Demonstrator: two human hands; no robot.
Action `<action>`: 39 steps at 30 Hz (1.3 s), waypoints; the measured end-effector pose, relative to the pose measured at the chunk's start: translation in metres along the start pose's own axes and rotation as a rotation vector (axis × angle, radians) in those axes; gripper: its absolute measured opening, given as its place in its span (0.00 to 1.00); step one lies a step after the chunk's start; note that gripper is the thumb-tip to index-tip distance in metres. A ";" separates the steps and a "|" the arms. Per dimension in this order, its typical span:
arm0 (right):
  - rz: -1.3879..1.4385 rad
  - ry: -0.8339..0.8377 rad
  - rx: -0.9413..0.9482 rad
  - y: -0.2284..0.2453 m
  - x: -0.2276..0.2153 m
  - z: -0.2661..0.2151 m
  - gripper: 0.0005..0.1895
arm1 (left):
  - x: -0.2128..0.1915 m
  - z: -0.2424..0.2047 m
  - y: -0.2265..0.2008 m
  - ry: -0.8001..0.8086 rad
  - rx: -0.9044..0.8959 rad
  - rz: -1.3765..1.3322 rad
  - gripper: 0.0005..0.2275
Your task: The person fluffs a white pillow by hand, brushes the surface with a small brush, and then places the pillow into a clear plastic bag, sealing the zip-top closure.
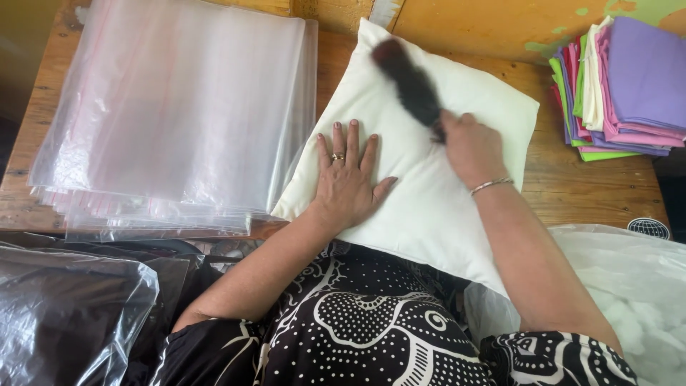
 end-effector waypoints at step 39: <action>0.331 0.172 0.009 0.067 -0.093 -0.075 0.24 | 0.001 0.001 0.006 -0.076 -0.064 -0.097 0.43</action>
Point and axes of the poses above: each hand's wrist, its own z-axis towards the middle knuckle, its own x-axis out of the palm, y = z × x, the point moved 2 cm from there along z, towards the middle knuckle, and after that the axes turned 15 degrees about -z, right-handed, at the moved point
